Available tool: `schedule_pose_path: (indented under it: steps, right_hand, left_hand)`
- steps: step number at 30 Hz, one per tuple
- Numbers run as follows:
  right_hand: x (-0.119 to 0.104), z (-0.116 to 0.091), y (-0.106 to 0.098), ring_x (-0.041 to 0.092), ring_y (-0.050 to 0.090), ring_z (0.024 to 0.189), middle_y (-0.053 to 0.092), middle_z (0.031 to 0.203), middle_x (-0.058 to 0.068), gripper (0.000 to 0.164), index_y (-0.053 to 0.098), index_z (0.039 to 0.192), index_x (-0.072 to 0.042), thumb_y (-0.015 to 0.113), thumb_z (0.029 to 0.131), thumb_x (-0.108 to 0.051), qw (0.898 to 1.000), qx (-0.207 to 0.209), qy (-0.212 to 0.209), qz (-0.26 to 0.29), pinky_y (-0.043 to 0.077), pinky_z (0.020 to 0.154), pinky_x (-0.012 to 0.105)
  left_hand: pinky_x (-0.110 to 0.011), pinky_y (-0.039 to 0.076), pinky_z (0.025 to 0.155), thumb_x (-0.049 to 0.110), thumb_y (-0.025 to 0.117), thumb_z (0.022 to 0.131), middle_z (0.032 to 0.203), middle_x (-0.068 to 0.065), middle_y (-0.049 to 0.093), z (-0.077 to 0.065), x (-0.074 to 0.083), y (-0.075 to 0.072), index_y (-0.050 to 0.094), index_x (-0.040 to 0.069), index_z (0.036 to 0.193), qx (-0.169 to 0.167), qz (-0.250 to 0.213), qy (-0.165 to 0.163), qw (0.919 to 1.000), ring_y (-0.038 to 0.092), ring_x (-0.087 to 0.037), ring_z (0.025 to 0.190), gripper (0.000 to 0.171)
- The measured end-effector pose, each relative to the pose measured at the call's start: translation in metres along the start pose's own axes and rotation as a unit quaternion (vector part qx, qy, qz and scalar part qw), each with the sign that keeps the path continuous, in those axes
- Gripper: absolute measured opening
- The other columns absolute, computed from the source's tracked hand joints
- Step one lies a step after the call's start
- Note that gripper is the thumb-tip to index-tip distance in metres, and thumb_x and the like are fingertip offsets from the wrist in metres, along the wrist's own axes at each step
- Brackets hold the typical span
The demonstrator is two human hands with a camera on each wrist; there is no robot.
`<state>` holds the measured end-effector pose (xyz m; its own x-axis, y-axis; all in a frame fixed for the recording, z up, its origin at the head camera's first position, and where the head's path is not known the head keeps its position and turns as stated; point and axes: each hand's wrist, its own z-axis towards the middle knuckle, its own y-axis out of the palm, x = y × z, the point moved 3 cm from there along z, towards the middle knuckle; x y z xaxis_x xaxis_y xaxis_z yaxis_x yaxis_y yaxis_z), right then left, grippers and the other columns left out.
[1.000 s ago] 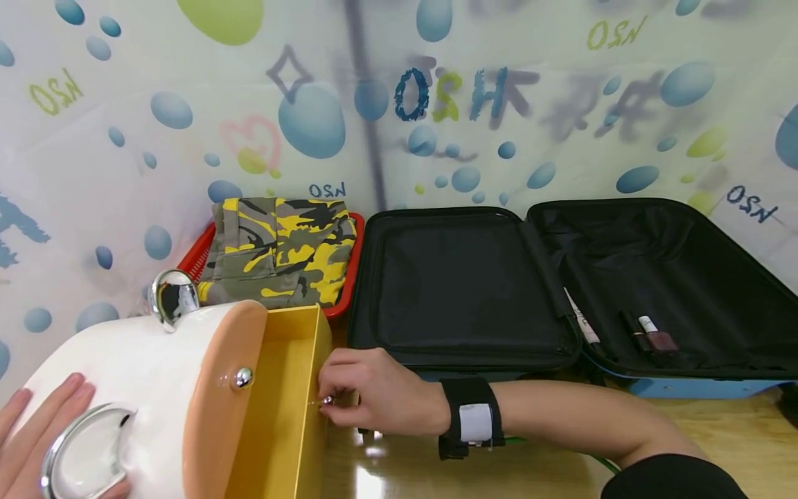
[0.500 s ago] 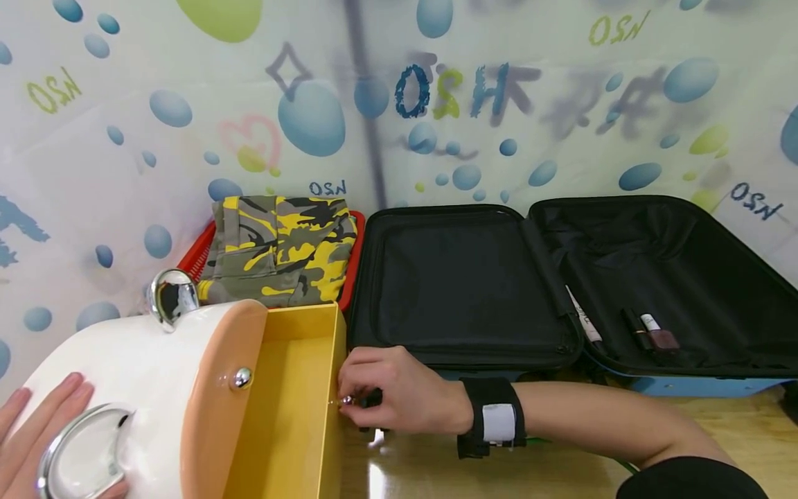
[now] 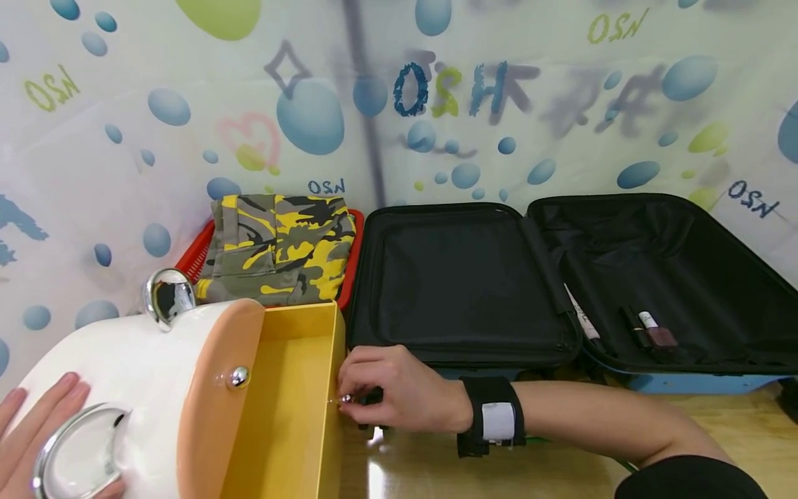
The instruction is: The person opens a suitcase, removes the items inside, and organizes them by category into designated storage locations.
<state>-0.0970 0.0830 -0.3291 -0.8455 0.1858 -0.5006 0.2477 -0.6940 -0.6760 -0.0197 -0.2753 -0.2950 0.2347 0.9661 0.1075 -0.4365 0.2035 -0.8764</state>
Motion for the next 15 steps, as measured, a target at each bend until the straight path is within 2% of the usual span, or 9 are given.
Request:
schedule_pose_path:
  steps: [4,7,10,13,15]
  right_hand:
    - [0.001,-0.002,-0.006,0.000,0.065,0.082,0.067,0.099,-0.001,0.007,0.073,0.096,-0.012,0.073,0.089,-0.009,1.000,0.006,-0.012,0.002,0.051,0.076,0.005]
    - [0.003,-0.007,-0.025,0.001,0.068,0.083,0.068,0.101,0.001,0.013,0.073,0.101,-0.010,0.074,0.088,-0.008,1.000,0.017,-0.016,0.011,0.053,0.076,0.008]
    - [0.010,-0.014,-0.062,0.001,0.069,0.081,0.070,0.099,0.003,0.018,0.073,0.103,-0.010,0.075,0.086,-0.005,0.999,0.038,0.012,-0.005,0.055,0.072,0.011]
    - [0.024,-0.024,-0.112,0.000,0.067,0.075,0.073,0.094,-0.002,0.019,0.074,0.101,-0.014,0.076,0.085,-0.006,0.993,0.053,0.067,-0.076,0.055,0.065,0.014]
    - [0.040,-0.034,-0.148,-0.001,0.065,0.071,0.074,0.091,-0.004,0.018,0.074,0.101,-0.017,0.075,0.086,-0.008,0.984,0.038,0.118,-0.125,0.053,0.061,0.017]
  left_hand:
    - [-0.040,-0.001,0.128,0.096,0.041,0.069,0.166,0.001,0.023,0.000,0.004,-0.001,0.030,0.011,0.156,0.033,-0.029,0.016,0.9989,0.007,-0.029,0.156,0.122]
    - [-0.041,-0.002,0.128,0.096,0.044,0.066,0.167,0.002,0.019,0.001,0.005,0.000,0.027,0.012,0.157,0.021,-0.018,0.008,0.9996,0.005,-0.029,0.157,0.125]
    - [-0.041,-0.003,0.128,0.097,0.043,0.066,0.167,0.003,0.018,0.000,0.004,0.000,0.025,0.013,0.157,0.017,-0.014,0.007,0.9997,0.004,-0.029,0.157,0.126]
    - [-0.040,-0.002,0.128,0.096,0.037,0.070,0.167,0.003,0.019,0.000,0.005,0.001,0.028,0.011,0.157,0.035,-0.025,0.019,0.9989,0.006,-0.029,0.156,0.122]
    - [-0.041,-0.002,0.127,0.096,0.033,0.072,0.167,0.006,0.017,0.000,0.005,0.001,0.027,0.012,0.157,0.040,-0.024,0.025,0.9986,0.006,-0.029,0.157,0.120]
